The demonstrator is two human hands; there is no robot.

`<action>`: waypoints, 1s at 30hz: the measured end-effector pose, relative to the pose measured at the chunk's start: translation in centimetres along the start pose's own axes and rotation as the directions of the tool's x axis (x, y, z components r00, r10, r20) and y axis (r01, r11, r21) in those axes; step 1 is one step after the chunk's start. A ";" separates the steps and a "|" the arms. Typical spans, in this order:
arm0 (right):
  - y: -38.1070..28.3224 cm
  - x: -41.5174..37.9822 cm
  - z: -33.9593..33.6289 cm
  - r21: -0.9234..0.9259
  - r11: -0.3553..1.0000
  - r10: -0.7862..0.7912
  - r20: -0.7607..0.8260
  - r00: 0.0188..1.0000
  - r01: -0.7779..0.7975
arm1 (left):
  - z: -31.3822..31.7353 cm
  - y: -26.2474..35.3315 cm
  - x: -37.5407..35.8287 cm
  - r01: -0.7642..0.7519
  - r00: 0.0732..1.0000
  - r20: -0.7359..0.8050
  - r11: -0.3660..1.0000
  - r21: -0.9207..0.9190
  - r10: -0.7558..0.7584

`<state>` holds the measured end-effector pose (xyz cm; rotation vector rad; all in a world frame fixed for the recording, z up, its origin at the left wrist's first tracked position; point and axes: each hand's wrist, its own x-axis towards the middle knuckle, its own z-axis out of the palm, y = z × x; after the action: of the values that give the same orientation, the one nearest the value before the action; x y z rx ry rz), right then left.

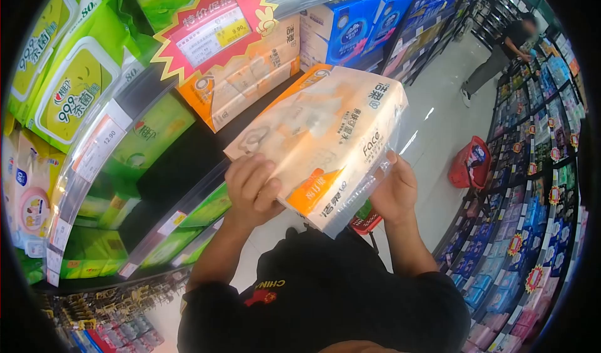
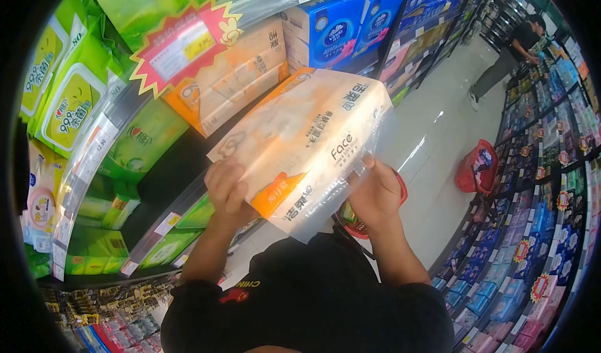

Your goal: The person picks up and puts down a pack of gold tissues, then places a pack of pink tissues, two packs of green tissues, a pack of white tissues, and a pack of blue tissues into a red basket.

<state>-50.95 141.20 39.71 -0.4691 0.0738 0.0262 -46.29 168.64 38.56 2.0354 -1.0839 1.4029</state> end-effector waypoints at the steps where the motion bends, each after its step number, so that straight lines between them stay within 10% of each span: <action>1: -0.2 -0.3 -0.2 0.000 1.000 -0.004 -0.033 0.999 0.004 | 0.0 0.3 0.0 -0.007 1.000 0.008 1.000 -0.006 0.007; 4: -0.6 -1.3 -3.4 0.179 0.984 -0.055 0.177 0.983 0.023 | 0.5 1.1 -0.4 -0.053 0.997 0.056 0.997 -0.058 0.057; 7: -1.7 -2.5 -3.7 0.164 0.986 -0.014 -0.045 0.999 0.021 | 1.7 1.9 -0.7 -0.067 0.994 0.084 0.993 -0.102 0.075; 10: -2.5 -3.0 -6.7 0.197 0.980 -0.026 0.094 0.995 0.007 | 2.5 2.8 0.1 0.010 0.976 0.216 0.982 -0.186 0.031; 20: -4.1 -3.7 -12.7 -0.024 0.968 -0.226 -0.514 0.827 0.249 | 4.8 -1.2 1.6 0.329 0.827 0.502 0.942 -0.063 -0.255; 30: -4.4 -4.2 -31.4 -0.366 0.930 -0.321 -0.748 0.581 0.042 | 8.0 -5.0 1.3 0.489 0.687 0.491 0.841 0.231 -0.535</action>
<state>-56.98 123.04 14.07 -0.7828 0.9420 -0.4017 -37.52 165.40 36.99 2.6107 -0.5441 0.5975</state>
